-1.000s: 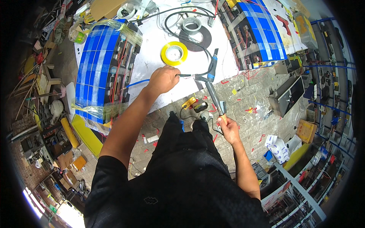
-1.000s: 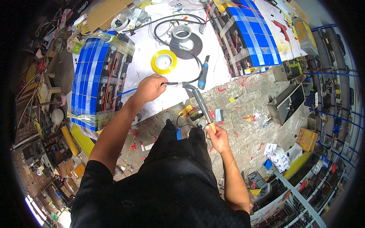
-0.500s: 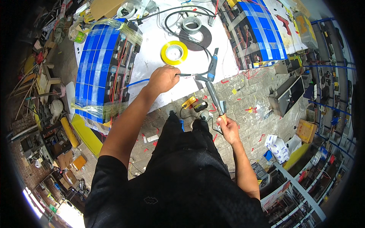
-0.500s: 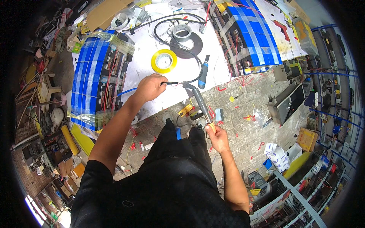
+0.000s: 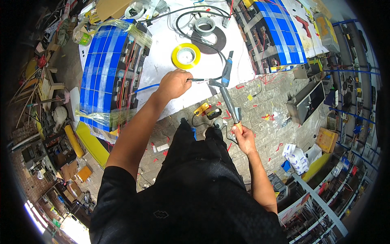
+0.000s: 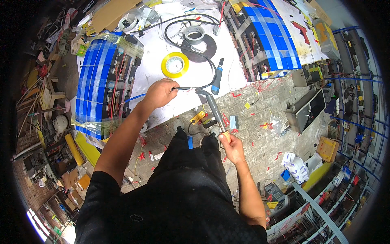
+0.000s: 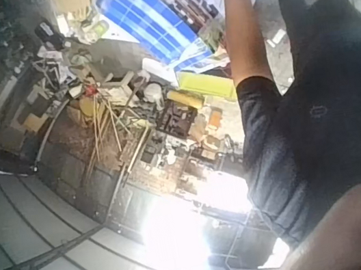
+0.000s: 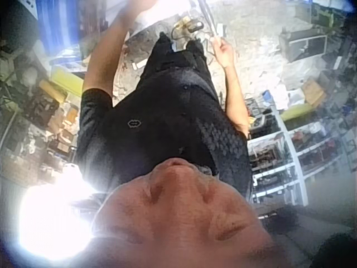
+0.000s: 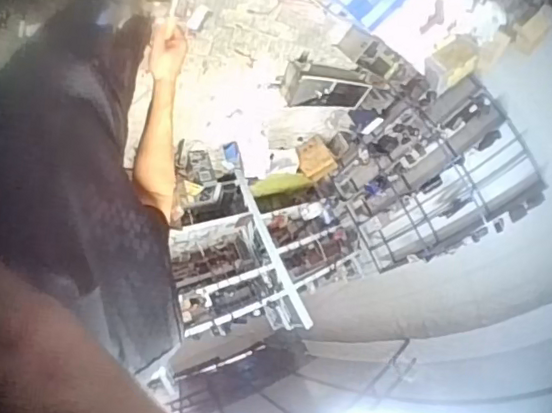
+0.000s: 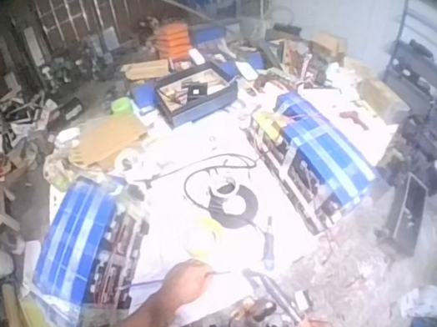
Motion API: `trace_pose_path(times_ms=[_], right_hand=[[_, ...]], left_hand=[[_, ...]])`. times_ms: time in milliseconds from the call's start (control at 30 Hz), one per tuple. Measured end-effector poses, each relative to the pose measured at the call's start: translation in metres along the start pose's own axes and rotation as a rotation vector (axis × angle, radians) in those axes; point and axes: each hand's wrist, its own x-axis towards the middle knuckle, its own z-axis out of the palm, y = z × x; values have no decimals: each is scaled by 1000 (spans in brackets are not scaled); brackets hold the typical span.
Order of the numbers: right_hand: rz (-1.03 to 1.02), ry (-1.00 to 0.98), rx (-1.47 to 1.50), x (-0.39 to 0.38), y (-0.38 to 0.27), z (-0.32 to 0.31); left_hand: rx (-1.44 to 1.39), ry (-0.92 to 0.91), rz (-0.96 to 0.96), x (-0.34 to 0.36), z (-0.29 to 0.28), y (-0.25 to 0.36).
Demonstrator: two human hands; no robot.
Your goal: The person uses a soldering iron to work on a small black electronic device on a cluttered workbench. They repeatedly apply heat to a connection point, then set the device down and pick up a roll of tape, before resuming soldering.
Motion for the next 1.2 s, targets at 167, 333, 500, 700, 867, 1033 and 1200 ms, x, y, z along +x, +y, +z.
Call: trace_pose_path(times_ms=[167,333,500,700,867,1033,1200], right_hand=[[-4,11,-1,-2,-3,1],[-36,18,24,-2,1,3],[-48,24,-5,-4,2,2],[-26,39,-19,-8,-6,3],[-12,45,-17,-10,-13,2],[3,51,-87,-9,-13,-2],[18,35,24,-14,1,-15]], left_hand=[[-3,10,16,0,4,-5],[-7,9,25,2,7,-10],[-18,-4,13,2,2,-6],[-12,-10,17,2,3,-7],[-11,-30,-2,3,4,-8],[-18,-66,-48,4,2,-5],[-24,-23,-14,0,10,-8]])
